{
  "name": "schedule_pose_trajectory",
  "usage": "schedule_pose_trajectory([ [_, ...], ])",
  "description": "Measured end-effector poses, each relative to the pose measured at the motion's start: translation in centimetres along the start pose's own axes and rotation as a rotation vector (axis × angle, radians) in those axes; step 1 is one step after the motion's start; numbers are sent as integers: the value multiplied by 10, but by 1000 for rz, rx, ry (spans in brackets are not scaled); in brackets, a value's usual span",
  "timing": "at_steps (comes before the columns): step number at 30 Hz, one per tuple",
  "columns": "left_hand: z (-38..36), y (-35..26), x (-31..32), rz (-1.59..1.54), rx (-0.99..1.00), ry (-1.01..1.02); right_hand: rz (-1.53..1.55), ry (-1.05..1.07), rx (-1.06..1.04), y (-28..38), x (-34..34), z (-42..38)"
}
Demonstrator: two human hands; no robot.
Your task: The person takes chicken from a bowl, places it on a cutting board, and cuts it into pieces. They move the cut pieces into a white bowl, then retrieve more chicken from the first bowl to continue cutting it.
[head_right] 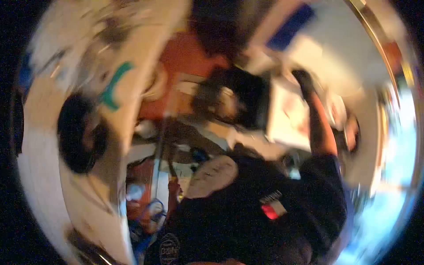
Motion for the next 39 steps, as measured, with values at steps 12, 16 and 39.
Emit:
schedule_pose_trajectory([
  [12, -79, -35, 37, -37, -236, -80, -235, 206, 476, -192, 30, -83],
  [16, -90, -88, 74, -39, -190, -99, -235, 47, 421, -177, 72, -77],
  [39, -68, -205, 154, 243, -81, 17, 1453, -874, 367, -323, -123, -176],
])
Point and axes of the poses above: each hand's wrist, its own z-axis towards the middle knuckle, its own x-axis out of the palm, y = z × x, the point moved 7 cm from there along z, towards the middle knuckle, and after that the axes turned 3 degrees about -x, right-handed, at the moved point
